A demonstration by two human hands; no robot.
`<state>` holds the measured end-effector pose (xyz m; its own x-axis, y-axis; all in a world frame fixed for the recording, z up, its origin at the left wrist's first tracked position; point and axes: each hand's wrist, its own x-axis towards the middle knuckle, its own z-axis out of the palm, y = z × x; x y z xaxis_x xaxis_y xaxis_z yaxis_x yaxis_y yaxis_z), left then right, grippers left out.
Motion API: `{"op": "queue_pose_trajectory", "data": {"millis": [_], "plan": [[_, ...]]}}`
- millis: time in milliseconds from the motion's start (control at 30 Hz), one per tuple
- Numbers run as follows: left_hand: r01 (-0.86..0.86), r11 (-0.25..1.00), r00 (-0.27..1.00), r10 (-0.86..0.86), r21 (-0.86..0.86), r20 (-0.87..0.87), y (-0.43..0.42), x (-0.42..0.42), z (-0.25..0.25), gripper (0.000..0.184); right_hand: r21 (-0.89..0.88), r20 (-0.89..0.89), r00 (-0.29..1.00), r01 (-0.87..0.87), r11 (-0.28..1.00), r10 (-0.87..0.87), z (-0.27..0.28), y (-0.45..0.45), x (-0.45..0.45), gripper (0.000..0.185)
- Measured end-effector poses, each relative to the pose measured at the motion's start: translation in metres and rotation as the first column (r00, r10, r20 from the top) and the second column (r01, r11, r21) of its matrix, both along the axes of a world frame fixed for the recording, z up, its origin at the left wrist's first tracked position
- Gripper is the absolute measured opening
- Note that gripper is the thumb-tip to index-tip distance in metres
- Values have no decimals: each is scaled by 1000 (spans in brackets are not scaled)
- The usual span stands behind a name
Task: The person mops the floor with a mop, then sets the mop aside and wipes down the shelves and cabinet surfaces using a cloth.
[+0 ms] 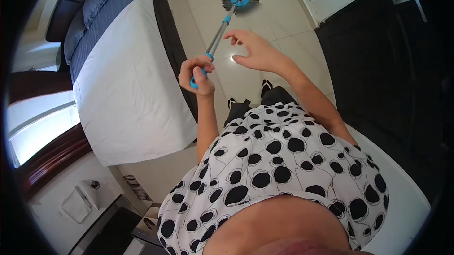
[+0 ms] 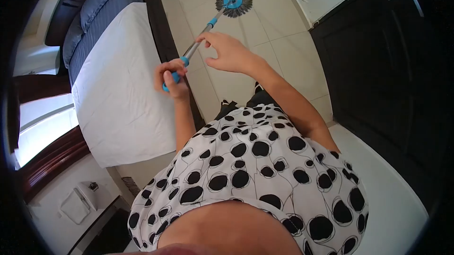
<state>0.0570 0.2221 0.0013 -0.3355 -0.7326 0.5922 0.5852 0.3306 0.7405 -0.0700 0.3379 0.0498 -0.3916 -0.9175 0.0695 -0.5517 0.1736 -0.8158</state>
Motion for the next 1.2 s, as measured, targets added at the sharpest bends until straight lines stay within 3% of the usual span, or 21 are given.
{"op": "queue_pose_trajectory", "data": {"millis": [67, 167, 267, 333, 400, 467, 533, 700, 767, 1033, 1200], "plan": [[22, 999, 1000, -23, 31, 21, -9, 40, 11, 29, 6, -286, 958, 37, 999, -34, -79, -26, 13, 57], [15, 994, 996, -24, 104, 89, -16, 109, 39, 30, 98, -550, 835, 82, 992, -15, -125, -57, 51, 64], [-59, 984, 982, 27, 169, 186, -27, 198, 60, 28, 262, -538, 812, -91, 961, 224, -146, -93, 103, 52], [70, 993, 991, -80, 100, 106, -36, 257, 66, 27, 371, -321, 871, -244, 896, 371, -152, -121, 148, 29], [-4, 992, 994, -10, 123, 112, -43, 295, 73, 28, 331, -321, 806, -396, 857, 497, -168, -140, 184, 16], [-37, 988, 995, 22, 148, 97, -50, 347, 77, 26, 329, -251, 770, -503, 799, 587, -172, -154, 234, 18], [-183, 973, 981, 171, 141, 90, -40, 369, 83, 24, 184, -145, 723, -651, 736, 675, -177, -156, 257, 20], [-546, 829, 834, 552, 120, -15, -11, 393, 96, 22, 200, -15, 560, -810, 551, 828, -166, -160, 297, 21], [-653, 743, 753, 658, 149, 13, -8, 382, 105, 24, 228, -3, 574, -797, 559, 819, -154, -157, 289, 19], [-618, 749, 772, 636, 241, 4, -61, 339, 91, 19, 280, -105, 792, -557, 782, 601, -165, -165, 250, 14], [-387, 860, 900, 431, 334, -68, -71, 285, 56, 19, 353, -186, 871, -373, 858, 455, -169, -134, 185, 12]]}}
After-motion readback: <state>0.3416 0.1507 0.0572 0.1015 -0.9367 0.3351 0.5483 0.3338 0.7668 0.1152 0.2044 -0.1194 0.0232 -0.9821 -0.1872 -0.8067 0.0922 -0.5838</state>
